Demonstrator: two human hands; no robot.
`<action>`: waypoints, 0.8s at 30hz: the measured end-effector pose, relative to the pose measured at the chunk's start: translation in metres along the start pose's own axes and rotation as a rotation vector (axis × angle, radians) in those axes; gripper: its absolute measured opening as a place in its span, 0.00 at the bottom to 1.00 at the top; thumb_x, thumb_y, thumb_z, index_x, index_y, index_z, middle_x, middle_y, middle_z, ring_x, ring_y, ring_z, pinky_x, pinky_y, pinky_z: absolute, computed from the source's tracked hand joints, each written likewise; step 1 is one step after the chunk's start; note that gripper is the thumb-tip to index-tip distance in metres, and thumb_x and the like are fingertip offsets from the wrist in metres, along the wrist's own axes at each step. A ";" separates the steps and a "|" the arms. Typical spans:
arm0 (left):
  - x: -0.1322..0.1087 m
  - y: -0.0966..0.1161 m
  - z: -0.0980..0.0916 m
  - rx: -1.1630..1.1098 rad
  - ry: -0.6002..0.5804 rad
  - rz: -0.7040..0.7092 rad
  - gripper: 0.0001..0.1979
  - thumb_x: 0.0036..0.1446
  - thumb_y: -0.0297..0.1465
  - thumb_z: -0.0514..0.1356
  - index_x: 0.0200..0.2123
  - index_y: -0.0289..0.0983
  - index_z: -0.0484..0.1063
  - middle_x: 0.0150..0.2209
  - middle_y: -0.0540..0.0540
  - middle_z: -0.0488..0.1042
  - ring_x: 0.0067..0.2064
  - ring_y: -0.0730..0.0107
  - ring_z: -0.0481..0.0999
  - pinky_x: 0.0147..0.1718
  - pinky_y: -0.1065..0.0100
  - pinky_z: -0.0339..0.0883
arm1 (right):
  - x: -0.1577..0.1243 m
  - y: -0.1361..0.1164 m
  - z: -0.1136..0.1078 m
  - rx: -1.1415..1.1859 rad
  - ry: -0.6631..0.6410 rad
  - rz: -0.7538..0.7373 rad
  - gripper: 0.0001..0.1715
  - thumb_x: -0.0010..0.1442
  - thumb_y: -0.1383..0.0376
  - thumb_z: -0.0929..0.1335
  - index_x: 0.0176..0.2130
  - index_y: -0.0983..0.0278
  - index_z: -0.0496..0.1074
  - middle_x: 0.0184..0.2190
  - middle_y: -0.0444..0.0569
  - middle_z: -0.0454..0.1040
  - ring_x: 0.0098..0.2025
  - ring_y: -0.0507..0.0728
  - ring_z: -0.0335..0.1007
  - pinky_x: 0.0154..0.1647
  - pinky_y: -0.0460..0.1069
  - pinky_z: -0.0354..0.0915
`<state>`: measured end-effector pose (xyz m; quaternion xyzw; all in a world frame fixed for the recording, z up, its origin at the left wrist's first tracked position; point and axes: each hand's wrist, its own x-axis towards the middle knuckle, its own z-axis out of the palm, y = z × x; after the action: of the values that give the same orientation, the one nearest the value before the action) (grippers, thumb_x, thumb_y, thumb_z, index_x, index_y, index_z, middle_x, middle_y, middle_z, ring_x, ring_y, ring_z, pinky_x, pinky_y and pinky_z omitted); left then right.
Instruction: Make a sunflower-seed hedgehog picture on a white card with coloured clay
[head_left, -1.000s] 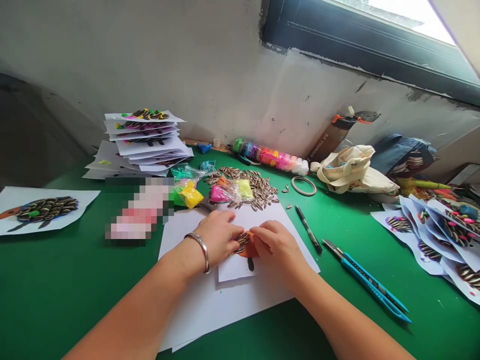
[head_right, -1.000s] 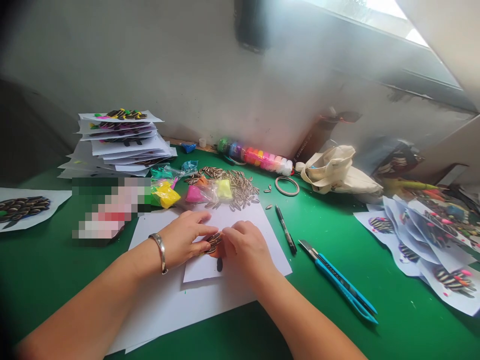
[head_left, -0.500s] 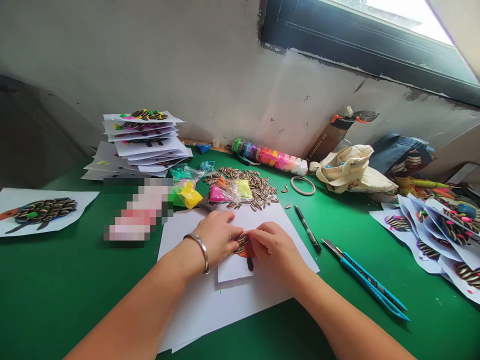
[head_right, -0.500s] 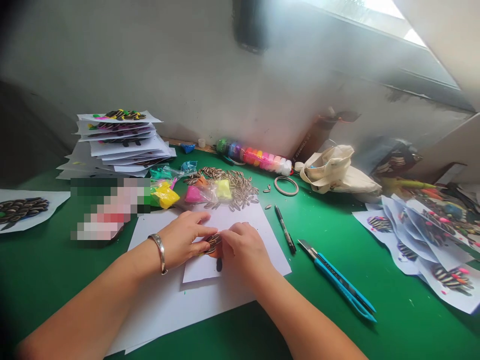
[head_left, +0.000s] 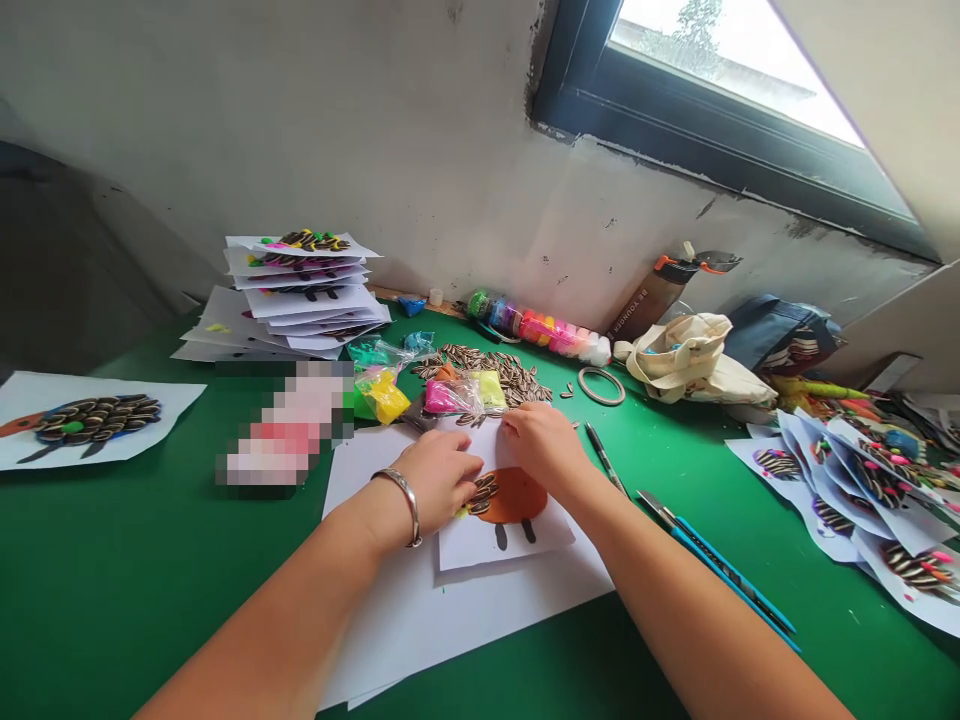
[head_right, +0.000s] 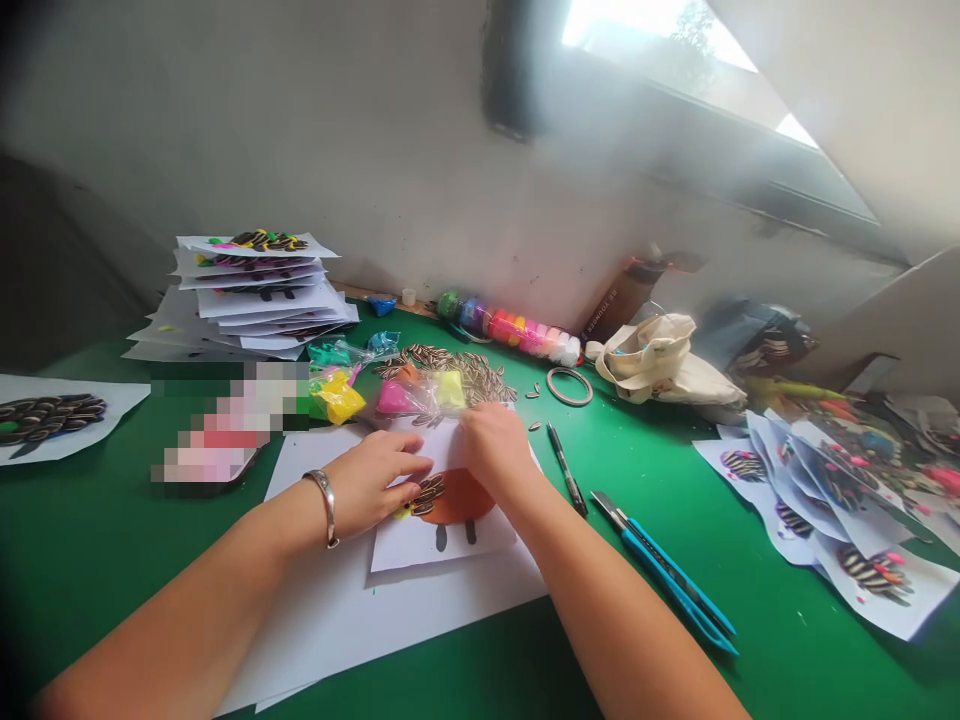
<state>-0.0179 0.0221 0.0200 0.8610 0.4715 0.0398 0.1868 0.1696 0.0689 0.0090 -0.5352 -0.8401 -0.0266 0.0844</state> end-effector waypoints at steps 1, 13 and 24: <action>0.000 0.000 0.000 -0.003 0.002 -0.005 0.11 0.56 0.34 0.52 0.35 0.42 0.74 0.42 0.45 0.68 0.43 0.60 0.68 0.42 0.62 0.64 | 0.002 0.000 0.003 -0.014 0.000 -0.002 0.14 0.58 0.70 0.63 0.25 0.63 0.75 0.26 0.51 0.72 0.30 0.55 0.65 0.30 0.48 0.53; 0.001 0.000 0.000 -0.007 0.011 -0.003 0.11 0.57 0.36 0.53 0.35 0.41 0.74 0.43 0.44 0.68 0.44 0.60 0.68 0.44 0.61 0.63 | -0.016 -0.001 -0.001 -0.063 0.059 0.042 0.11 0.60 0.74 0.59 0.34 0.66 0.69 0.34 0.55 0.70 0.37 0.58 0.61 0.37 0.50 0.56; 0.000 0.009 -0.010 0.025 -0.021 -0.012 0.12 0.58 0.37 0.52 0.37 0.40 0.74 0.44 0.43 0.68 0.45 0.58 0.68 0.44 0.60 0.63 | -0.076 -0.018 -0.027 1.112 -0.205 0.313 0.08 0.59 0.60 0.64 0.31 0.62 0.67 0.20 0.39 0.64 0.21 0.49 0.60 0.21 0.43 0.56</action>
<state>-0.0131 0.0206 0.0322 0.8609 0.4749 0.0238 0.1810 0.1878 -0.0101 0.0237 -0.5282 -0.6427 0.4826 0.2738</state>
